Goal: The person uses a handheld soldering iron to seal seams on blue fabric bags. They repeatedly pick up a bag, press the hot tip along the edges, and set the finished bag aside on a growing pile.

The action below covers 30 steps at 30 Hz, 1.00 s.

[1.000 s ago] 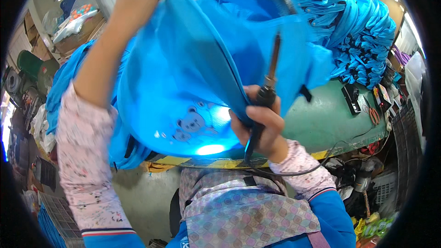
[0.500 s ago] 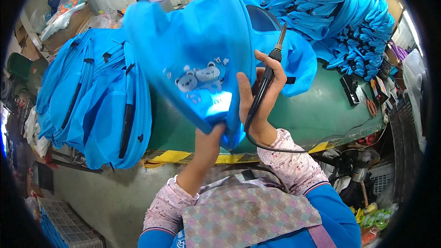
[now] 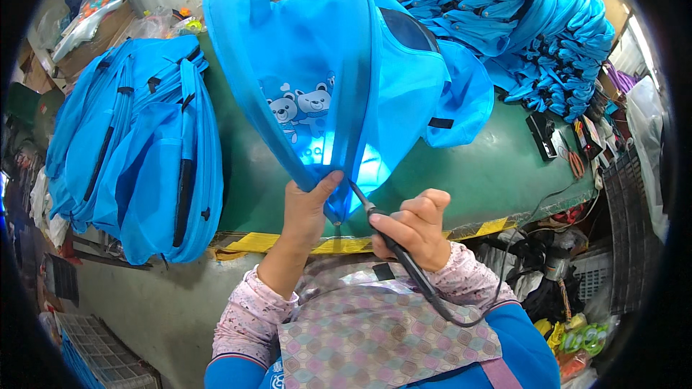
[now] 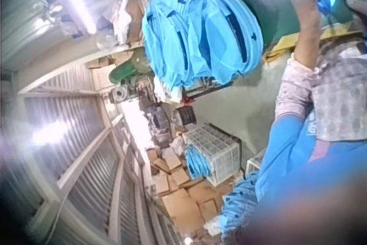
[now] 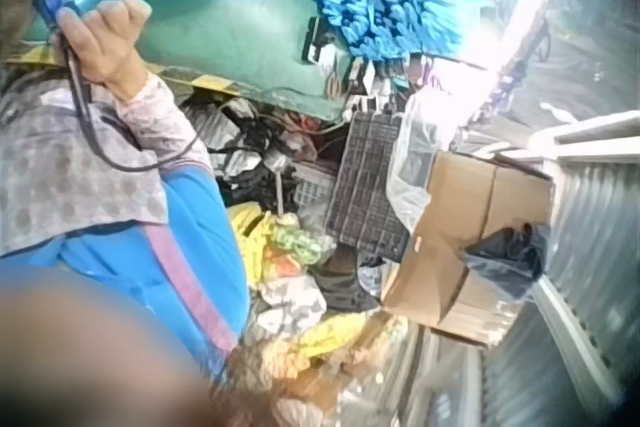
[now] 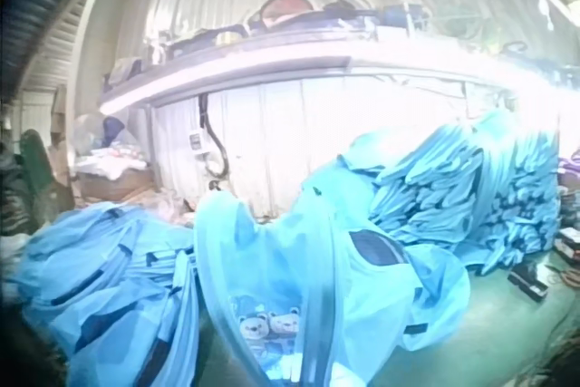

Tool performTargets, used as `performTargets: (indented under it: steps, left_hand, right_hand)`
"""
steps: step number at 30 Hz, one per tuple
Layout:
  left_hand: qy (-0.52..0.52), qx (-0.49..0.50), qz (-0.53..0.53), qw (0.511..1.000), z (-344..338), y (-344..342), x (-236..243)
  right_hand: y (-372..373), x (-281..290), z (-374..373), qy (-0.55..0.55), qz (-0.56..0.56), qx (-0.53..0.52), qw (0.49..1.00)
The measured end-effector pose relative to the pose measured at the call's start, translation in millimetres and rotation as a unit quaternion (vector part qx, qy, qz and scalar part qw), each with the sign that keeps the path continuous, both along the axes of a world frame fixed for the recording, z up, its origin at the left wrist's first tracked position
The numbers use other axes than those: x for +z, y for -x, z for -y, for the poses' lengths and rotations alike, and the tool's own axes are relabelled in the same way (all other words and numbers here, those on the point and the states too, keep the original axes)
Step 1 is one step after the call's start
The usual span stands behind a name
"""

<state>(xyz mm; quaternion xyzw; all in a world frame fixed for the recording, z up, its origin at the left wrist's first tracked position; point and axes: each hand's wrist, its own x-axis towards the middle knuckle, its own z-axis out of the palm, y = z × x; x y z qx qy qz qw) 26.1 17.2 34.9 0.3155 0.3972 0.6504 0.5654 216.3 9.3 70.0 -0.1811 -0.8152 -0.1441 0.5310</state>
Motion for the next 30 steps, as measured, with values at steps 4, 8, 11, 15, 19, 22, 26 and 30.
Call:
performTargets:
  steps: [4, 8, 11, 15, 19, 22, 26, 30]
  left_hand:
    - [0.002, 0.008, -0.019, 1.000, 1, 0, -4]
    - [-0.009, 0.020, -0.027, 0.999, 2, -6, 2]
    - [-0.014, 0.029, -0.027, 0.999, 1, -7, -2]
    - [-0.015, 0.070, -0.068, 0.995, 5, -10, 1]
    - [-0.164, 0.247, -0.162, 0.941, 24, -26, -6]
    - [-0.158, 0.145, -0.149, 0.965, 39, -15, -29]
    - [-0.089, 0.063, 0.005, 0.994, 15, -8, -29]
    - [-0.075, 0.099, 0.099, 0.987, 6, -25, -22]
  right_hand:
    - [6, -7, -9, -0.064, 0.012, -0.012, 0.998]
    - [8, 5, -13, -0.004, 0.029, -0.013, 0.999]
    - [9, 25, -22, 0.091, -0.042, 0.016, 0.995]
    - [1, 30, -18, 0.066, -0.060, 0.047, 0.995]
    - [10, 9, -63, -0.010, -0.054, -0.017, 0.998]
    - [18, -4, -85, 0.031, -0.087, 0.020, 0.996]
    - [22, 7, -68, 0.004, -0.072, -0.026, 0.997]
    - [14, 25, -21, 0.046, -0.068, 0.011, 0.997]
